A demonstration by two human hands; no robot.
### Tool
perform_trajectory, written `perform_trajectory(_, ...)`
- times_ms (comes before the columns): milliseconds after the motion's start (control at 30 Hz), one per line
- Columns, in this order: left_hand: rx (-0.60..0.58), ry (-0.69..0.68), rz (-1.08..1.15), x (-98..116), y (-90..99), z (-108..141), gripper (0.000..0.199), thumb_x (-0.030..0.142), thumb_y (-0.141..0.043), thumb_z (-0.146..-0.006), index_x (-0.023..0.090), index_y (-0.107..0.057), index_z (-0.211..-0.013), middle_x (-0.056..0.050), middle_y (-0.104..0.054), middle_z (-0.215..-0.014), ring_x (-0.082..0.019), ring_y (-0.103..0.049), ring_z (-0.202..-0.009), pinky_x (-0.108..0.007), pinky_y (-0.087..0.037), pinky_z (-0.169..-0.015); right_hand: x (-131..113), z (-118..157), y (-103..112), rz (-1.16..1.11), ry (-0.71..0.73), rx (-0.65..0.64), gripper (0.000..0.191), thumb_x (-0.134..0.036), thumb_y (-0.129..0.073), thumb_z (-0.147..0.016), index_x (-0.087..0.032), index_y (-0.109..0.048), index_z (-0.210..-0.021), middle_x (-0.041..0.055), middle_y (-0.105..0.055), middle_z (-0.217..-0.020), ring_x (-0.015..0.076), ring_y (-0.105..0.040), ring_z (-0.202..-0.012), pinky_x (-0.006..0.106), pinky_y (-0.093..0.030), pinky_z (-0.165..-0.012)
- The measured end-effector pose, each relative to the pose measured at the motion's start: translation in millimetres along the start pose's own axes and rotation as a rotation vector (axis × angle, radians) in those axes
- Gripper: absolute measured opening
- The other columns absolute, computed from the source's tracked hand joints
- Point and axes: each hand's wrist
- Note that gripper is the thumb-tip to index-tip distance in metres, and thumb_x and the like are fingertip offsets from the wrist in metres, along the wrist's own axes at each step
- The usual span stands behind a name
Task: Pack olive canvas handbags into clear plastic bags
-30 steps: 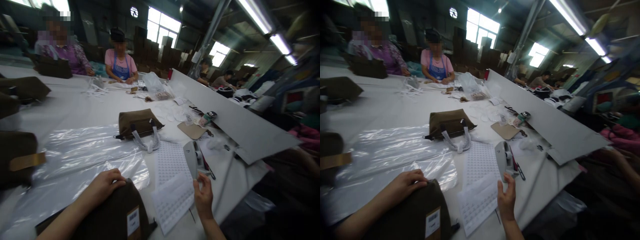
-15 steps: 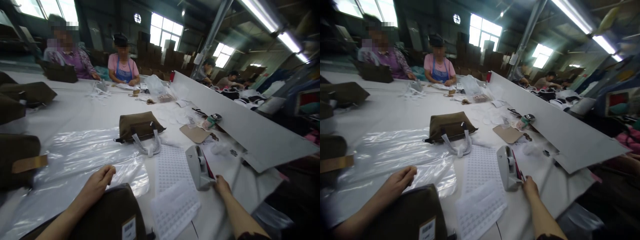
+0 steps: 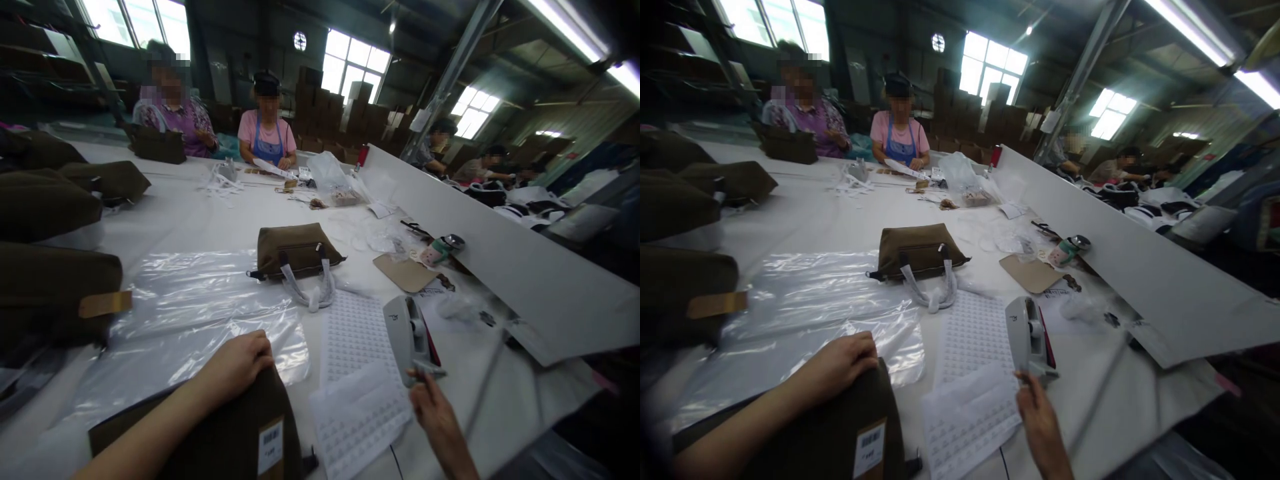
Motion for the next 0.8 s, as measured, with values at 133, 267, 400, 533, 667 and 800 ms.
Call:
perform_trajectory(133, -0.007, 0.048, -0.022, -1, -5.5, -4, 0.02, 0.028, -0.04, -0.082, 0.019, -0.056, -0.072, -0.005, -0.059, -0.084, -0.021, -0.055, -0.076, -0.033, -0.038, -0.071, -31, 22, -87, -0.005, 0.016, -0.46, 0.054, -0.059, -0.038, -0.086, -0.017, -0.06, -0.112, 0.0012, -0.056, -0.068, 0.0143, -0.052, -0.062, 0.029, -0.045, -0.062)
perform_trajectory(267, 0.005, 0.085, 0.028, -9, -7.1, -7, 0.024, 0.033, -0.036, -0.085, 0.02, -0.052, -0.073, -0.004, -0.059, -0.079, -0.02, -0.054, -0.074, -0.031, -0.038, -0.069, -70, 22, -130, 0.134, 0.263, -0.692, 0.036, -0.041, -0.044, -0.089, -0.022, -0.063, -0.113, 0.0054, -0.066, -0.097, 0.0188, -0.058, -0.093, 0.033, -0.042, -0.088)
perform_trajectory(400, 0.025, 0.113, 0.093, -19, -8.4, -9, 0.026, 0.039, -0.038, -0.083, 0.02, -0.051, -0.072, -0.002, -0.059, -0.074, -0.019, -0.053, -0.071, -0.029, -0.038, -0.066, -95, 17, -148, 0.197, 0.313, -0.779, 0.029, -0.03, -0.049, -0.085, -0.024, -0.067, -0.107, 0.0036, -0.071, -0.095, 0.0183, -0.062, -0.089, 0.029, -0.044, -0.082)
perform_trajectory(533, 0.046, 0.114, 0.123, -22, -9.2, -8, 0.028, 0.041, -0.039, -0.083, 0.02, -0.053, -0.072, -0.002, -0.059, -0.074, -0.018, -0.053, -0.071, -0.029, -0.038, -0.066, -99, 9, -163, 0.294, 0.359, -0.845, 0.027, -0.026, -0.048, -0.084, -0.025, -0.071, -0.099, 0.0022, -0.072, -0.092, 0.0181, -0.064, -0.084, 0.027, -0.044, -0.076)
perform_trajectory(667, 0.053, 0.098, 0.125, -19, -9.3, -8, 0.026, 0.039, -0.04, -0.082, 0.02, -0.053, -0.07, -0.002, -0.059, -0.074, -0.019, -0.053, -0.072, -0.029, -0.037, -0.067, -96, 5, -176, 0.325, 0.372, -0.893, 0.027, -0.026, -0.048, -0.082, -0.023, -0.073, -0.093, 0.002, -0.073, -0.09, 0.017, -0.064, -0.08, 0.025, -0.042, -0.071)
perform_trajectory(800, 0.06, 0.1, 0.12, -18, -10.4, -10, 0.026, 0.039, -0.039, -0.082, 0.02, -0.054, -0.071, -0.003, -0.06, -0.076, -0.019, -0.053, -0.074, -0.03, -0.036, -0.067, -98, 3, -186, 0.297, 0.375, -0.928, 0.026, -0.025, -0.049, -0.08, -0.022, -0.074, -0.088, 0.0002, -0.073, -0.089, 0.0155, -0.062, -0.074, 0.023, -0.04, -0.065)
Point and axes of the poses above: each hand's wrist, its own z-axis away from the middle knuckle, its own y-axis out of the back of the hand, x = y × z
